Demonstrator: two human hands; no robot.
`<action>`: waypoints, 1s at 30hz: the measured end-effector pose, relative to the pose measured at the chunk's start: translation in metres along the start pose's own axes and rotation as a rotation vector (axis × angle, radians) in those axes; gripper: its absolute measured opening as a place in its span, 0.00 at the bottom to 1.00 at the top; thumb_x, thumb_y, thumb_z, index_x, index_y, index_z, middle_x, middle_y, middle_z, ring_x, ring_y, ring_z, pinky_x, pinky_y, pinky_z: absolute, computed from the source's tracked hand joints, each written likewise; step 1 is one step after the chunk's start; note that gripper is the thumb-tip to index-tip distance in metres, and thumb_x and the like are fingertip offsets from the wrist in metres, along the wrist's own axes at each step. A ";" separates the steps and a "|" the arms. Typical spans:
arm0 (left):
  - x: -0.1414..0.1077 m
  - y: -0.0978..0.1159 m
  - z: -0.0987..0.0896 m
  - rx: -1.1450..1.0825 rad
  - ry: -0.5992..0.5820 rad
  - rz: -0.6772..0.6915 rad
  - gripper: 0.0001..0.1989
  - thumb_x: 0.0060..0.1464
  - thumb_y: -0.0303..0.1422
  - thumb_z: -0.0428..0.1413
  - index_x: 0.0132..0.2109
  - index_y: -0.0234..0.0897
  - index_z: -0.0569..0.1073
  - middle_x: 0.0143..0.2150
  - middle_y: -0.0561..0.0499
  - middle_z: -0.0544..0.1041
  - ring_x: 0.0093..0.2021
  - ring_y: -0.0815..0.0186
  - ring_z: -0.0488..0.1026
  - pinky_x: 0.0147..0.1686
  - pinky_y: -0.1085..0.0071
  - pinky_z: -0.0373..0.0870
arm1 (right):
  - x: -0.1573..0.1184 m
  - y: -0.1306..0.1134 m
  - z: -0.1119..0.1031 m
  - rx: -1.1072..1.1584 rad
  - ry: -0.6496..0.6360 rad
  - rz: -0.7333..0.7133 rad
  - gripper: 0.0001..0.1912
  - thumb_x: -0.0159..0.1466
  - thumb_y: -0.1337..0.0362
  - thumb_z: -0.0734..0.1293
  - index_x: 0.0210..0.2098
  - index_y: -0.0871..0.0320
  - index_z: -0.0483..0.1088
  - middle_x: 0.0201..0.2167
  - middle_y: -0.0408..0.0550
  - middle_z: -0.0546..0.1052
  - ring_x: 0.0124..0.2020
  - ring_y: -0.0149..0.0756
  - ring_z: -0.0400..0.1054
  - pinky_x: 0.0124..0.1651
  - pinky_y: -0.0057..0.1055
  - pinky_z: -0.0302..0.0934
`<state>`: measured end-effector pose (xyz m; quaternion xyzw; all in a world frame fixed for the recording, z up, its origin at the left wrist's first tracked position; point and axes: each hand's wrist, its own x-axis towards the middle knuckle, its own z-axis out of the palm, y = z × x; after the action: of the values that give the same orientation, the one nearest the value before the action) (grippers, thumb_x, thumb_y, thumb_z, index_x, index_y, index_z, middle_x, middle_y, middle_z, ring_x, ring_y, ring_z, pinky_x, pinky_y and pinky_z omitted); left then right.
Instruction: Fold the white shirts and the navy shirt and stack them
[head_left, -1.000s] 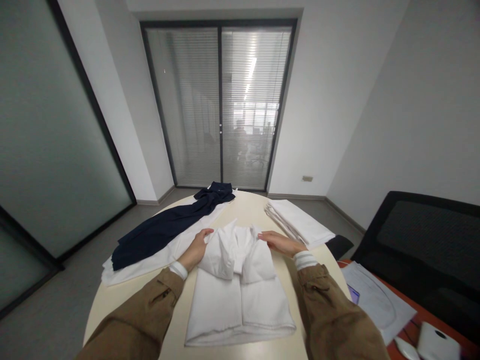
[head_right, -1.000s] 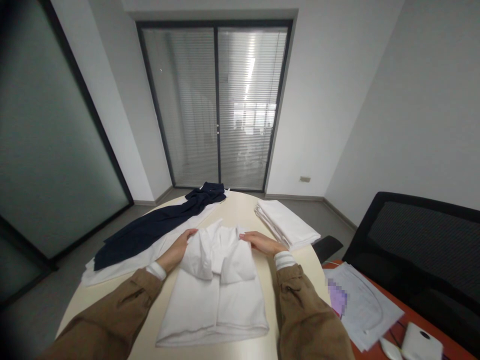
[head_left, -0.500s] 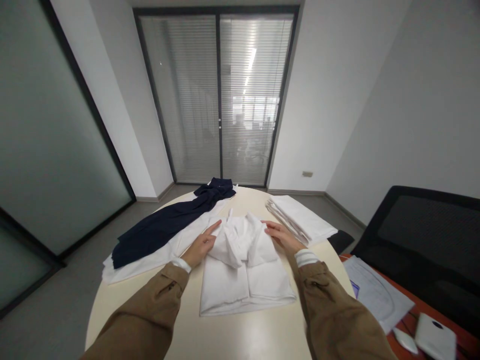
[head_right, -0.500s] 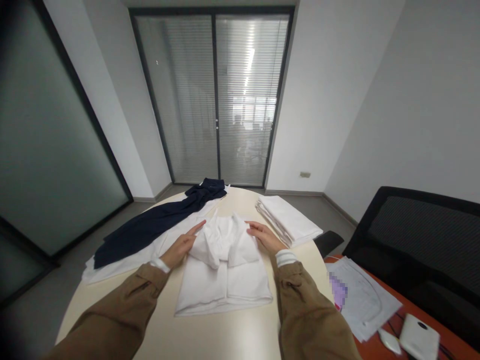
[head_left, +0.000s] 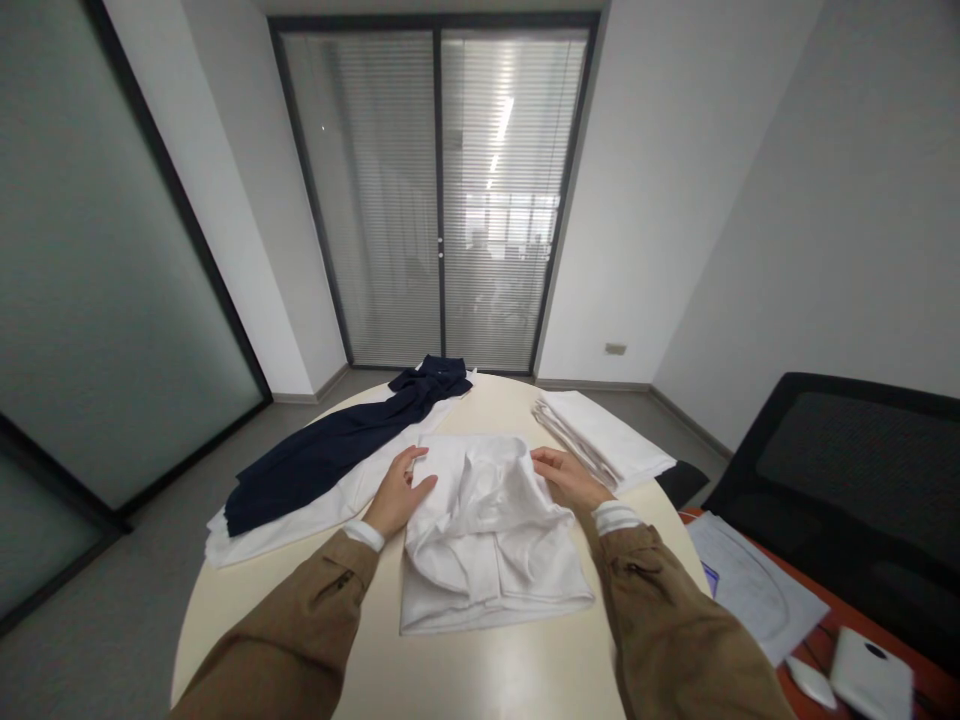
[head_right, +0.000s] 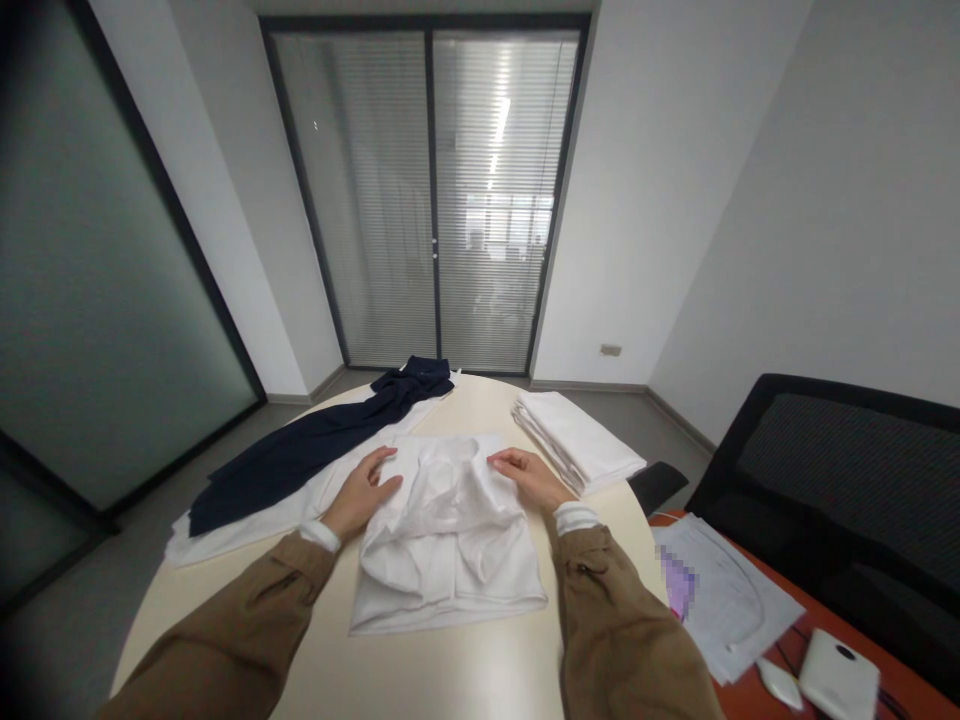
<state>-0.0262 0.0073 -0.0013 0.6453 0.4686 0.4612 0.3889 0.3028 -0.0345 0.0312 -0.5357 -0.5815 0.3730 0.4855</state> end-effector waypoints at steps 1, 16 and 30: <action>0.000 0.000 0.000 -0.035 -0.009 -0.022 0.28 0.49 0.35 0.64 0.58 0.38 0.70 0.66 0.38 0.64 0.63 0.53 0.66 0.59 0.59 0.65 | 0.001 0.003 -0.001 0.038 -0.088 -0.005 0.20 0.54 0.47 0.73 0.38 0.56 0.77 0.41 0.52 0.80 0.43 0.43 0.74 0.48 0.40 0.68; 0.030 0.000 0.007 -0.232 -0.053 -0.081 0.32 0.52 0.38 0.63 0.62 0.32 0.69 0.67 0.37 0.65 0.67 0.54 0.63 0.66 0.59 0.57 | 0.025 0.028 0.004 -0.105 0.010 -0.033 0.29 0.56 0.50 0.69 0.54 0.57 0.71 0.32 0.44 0.72 0.33 0.35 0.66 0.36 0.31 0.62; -0.005 -0.001 0.002 -0.114 -0.182 -0.123 0.38 0.51 0.31 0.61 0.67 0.31 0.58 0.57 0.34 0.75 0.54 0.52 0.76 0.56 0.55 0.70 | 0.009 0.013 -0.014 -0.092 -0.159 0.131 0.40 0.56 0.48 0.72 0.64 0.54 0.60 0.24 0.39 0.66 0.24 0.33 0.59 0.27 0.30 0.53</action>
<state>-0.0252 0.0028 -0.0037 0.6316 0.4429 0.4019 0.4934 0.3204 -0.0251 0.0238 -0.5632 -0.5983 0.4181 0.3873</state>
